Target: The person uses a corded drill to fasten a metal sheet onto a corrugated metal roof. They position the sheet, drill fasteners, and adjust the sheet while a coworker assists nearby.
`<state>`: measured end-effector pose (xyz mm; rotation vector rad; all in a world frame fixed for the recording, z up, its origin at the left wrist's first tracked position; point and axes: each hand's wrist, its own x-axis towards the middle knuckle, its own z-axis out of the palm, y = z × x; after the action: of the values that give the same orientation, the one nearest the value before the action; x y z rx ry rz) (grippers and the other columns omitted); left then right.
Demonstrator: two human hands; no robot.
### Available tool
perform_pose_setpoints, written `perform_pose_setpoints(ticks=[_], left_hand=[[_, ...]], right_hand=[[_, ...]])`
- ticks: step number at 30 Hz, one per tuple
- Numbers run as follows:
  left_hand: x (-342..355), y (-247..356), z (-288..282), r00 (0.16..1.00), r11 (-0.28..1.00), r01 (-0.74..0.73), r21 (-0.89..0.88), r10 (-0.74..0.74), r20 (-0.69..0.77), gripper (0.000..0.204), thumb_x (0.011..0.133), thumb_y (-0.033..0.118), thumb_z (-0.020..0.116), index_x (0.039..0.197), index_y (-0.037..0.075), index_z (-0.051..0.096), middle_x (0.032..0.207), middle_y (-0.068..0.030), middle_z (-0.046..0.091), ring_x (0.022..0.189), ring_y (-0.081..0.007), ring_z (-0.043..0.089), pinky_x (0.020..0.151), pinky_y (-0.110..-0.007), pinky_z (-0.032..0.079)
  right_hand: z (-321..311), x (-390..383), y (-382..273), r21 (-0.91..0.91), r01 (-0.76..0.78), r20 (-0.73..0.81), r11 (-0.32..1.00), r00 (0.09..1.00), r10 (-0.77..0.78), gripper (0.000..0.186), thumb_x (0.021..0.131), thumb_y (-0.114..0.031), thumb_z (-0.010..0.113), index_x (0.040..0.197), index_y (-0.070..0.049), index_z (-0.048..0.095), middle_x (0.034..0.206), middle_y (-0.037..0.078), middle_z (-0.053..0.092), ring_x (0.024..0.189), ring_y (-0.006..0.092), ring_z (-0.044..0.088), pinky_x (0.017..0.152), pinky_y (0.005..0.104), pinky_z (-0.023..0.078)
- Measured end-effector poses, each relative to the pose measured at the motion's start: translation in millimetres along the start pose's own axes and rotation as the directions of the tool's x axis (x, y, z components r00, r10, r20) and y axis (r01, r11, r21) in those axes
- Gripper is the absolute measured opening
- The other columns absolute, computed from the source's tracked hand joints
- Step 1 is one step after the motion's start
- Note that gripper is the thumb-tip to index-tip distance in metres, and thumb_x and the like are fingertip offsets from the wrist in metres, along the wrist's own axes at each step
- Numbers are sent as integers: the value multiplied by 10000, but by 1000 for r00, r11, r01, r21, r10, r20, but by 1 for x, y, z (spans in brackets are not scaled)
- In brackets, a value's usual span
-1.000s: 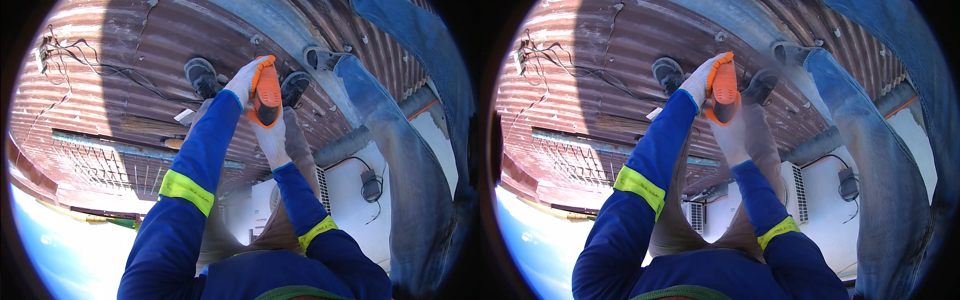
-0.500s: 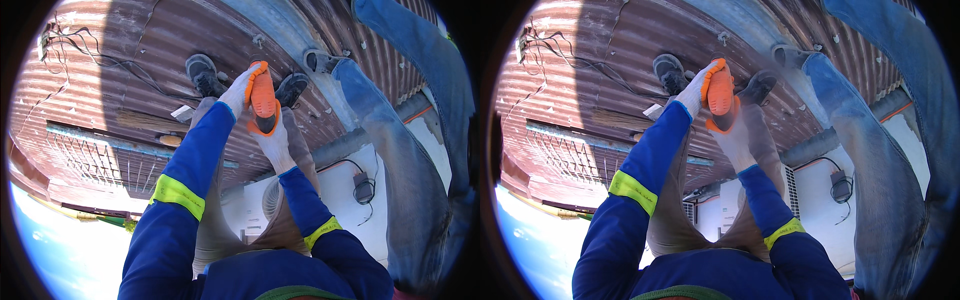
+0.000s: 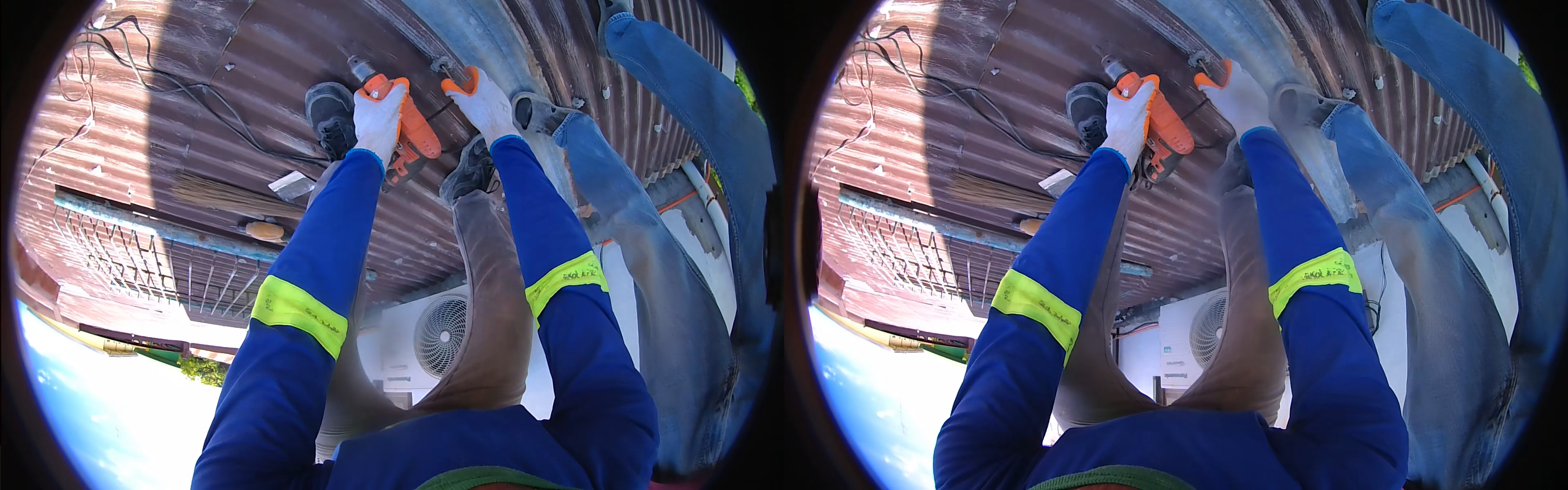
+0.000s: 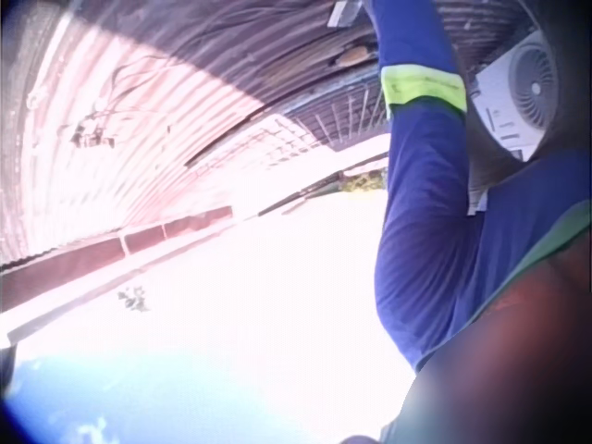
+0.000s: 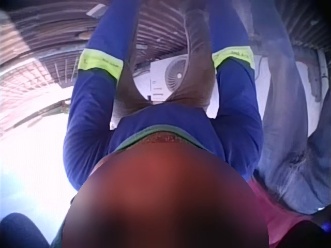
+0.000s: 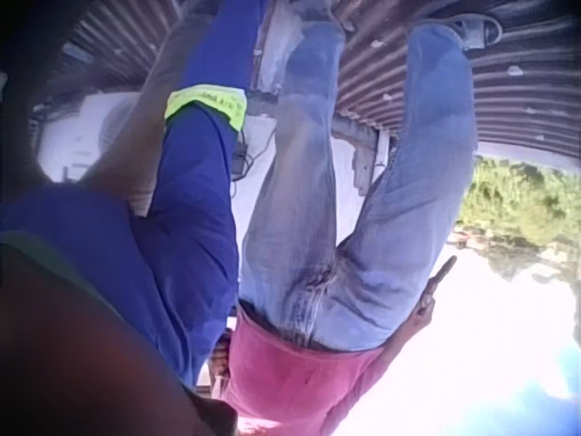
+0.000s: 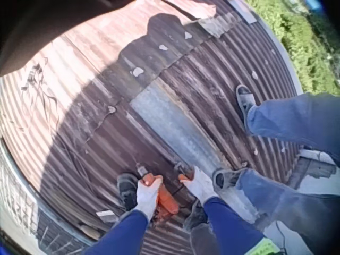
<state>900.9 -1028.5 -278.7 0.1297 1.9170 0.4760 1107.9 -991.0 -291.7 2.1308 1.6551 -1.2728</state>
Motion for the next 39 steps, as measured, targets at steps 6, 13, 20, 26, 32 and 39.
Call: perform_pose_setpoints(ticks=[6, 13, 20, 26, 32, 39], left_hand=[[1, -17, 34, 979, 983, 10, -182, -47, -201, 686, 772, 241, 863, 1273, -46, 493, 1065, -158, 668, 938, -256, 702, 813, -396, 572], [6, -26, 53, 964, 957, -7, -290, -71, -257, 627, 787, 184, 842, 1243, -8, 457, 1133, -155, 563, 895, -267, 677, 748, -420, 571], [2, -12, 51, 968, 994, 103, -33, -108, -227, 729, 773, 245, 867, 1309, -24, 453, 1279, -202, 493, 1122, -360, 622, 934, -492, 563], [-3, -2, 45, 972, 988, 146, 45, -135, -191, 818, 797, 258, 866, 1422, -33, 424, 1375, -210, 448, 1195, -383, 604, 980, -475, 567], [-36, -16, 31, 957, 987, 161, -18, -161, -240, 846, 867, 248, 825, 1536, 3, 370, 1465, -189, 406, 1085, -305, 656, 874, -425, 592], [-104, -16, 23, 944, 853, 218, -474, -308, -121, 711, 928, 160, 783, 1508, 34, 392, 1064, -109, 594, 645, -112, 569, 502, -282, 451]], right_hand=[[22, 41, -20, -346, 31, 126, 938, 992, 13, 647, 868, -603, 744, 1235, -76, 658, 1108, 172, 755, 1057, 357, 723, 909, 457, 561], [34, 57, -17, -467, 129, 97, 875, 991, -95, 449, 963, -500, 668, 1155, -95, 692, 1020, 166, 765, 1006, 360, 731, 860, 491, 565], [28, 59, -5, -441, 233, 136, 867, 972, -192, 313, 997, -377, 621, 1194, -141, 683, 1068, 146, 759, 1038, 374, 705, 879, 499, 547], [14, 59, 32, -130, 100, 45, 986, 994, -95, 320, 976, -359, 623, 1169, -114, 689, 1079, 158, 726, 1005, 388, 676, 862, 484, 501], [26, 28, 38, 489, -68, 162, 870, 987, -14, 289, 1031, -169, 593, 1293, -108, 698, 1077, 83, 706, 897, 177, 665, 746, 317, 523], [25, 20, 20, 735, -411, 389, 539, 907, 161, 334, 1095, -184, 552, 1390, -65, 654, 1064, 47, 696, 834, 112, 650, 666, 267, 558]])
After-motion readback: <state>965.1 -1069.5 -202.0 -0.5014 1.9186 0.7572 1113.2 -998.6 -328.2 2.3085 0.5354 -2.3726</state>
